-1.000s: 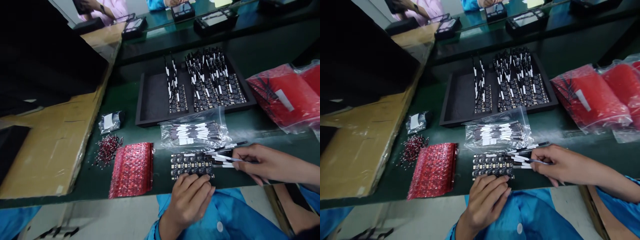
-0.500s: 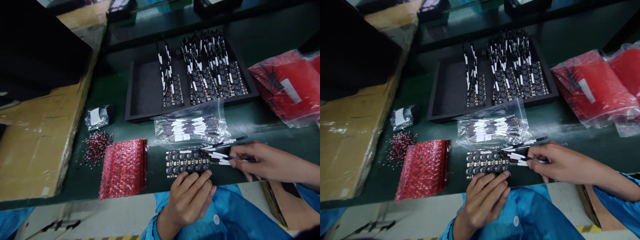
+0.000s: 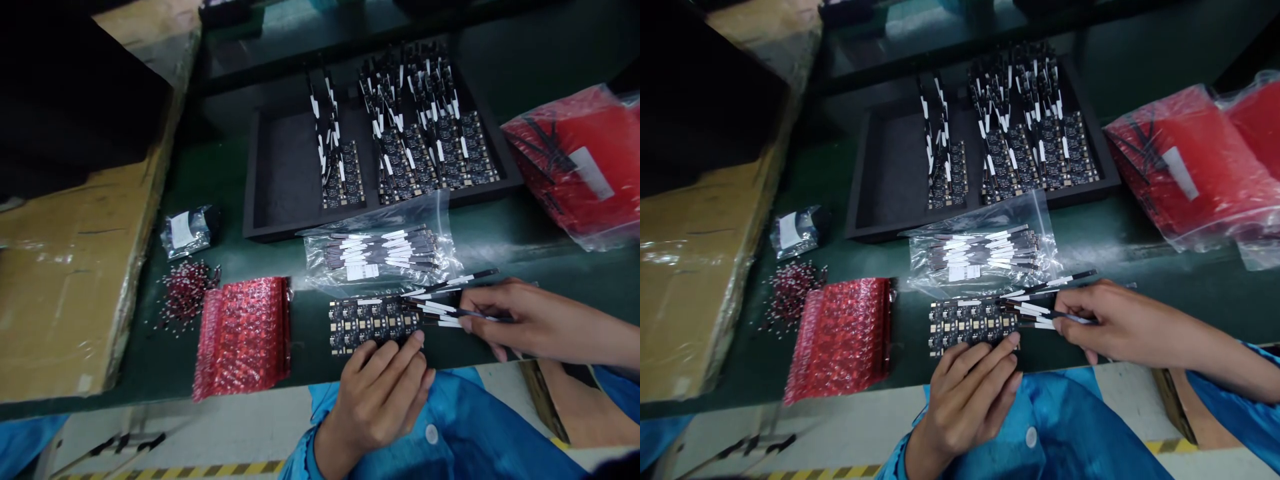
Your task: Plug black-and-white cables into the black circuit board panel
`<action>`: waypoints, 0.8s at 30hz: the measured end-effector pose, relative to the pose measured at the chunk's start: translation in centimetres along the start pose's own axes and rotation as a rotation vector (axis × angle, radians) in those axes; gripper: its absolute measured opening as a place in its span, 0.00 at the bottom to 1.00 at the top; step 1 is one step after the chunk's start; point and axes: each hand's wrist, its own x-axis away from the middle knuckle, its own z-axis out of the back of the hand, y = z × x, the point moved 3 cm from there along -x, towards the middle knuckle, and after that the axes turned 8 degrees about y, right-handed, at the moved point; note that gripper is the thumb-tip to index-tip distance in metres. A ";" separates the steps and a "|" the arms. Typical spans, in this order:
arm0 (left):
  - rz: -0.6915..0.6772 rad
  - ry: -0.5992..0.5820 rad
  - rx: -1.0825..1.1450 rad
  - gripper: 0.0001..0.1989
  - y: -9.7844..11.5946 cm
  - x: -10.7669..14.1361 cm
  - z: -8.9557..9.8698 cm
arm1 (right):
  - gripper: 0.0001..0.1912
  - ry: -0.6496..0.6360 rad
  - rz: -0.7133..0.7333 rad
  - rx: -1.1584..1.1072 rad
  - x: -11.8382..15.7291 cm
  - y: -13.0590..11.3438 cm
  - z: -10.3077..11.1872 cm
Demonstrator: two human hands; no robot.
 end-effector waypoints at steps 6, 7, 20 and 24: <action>-0.005 -0.020 -0.026 0.10 0.0 -0.3 -0.1 | 0.20 0.011 0.011 -0.003 0.0 -0.1 0.0; -0.002 -0.024 -0.024 0.10 0.0 -0.3 -0.1 | 0.19 0.009 0.011 -0.008 -0.1 -0.2 0.0; 0.006 -0.030 -0.028 0.11 0.0 -0.4 -0.3 | 0.17 -0.004 0.006 -0.024 0.0 -0.3 0.1; 0.008 -0.037 -0.055 0.10 0.2 -0.5 -0.4 | 0.17 -0.005 0.006 -0.038 -0.1 -0.5 0.0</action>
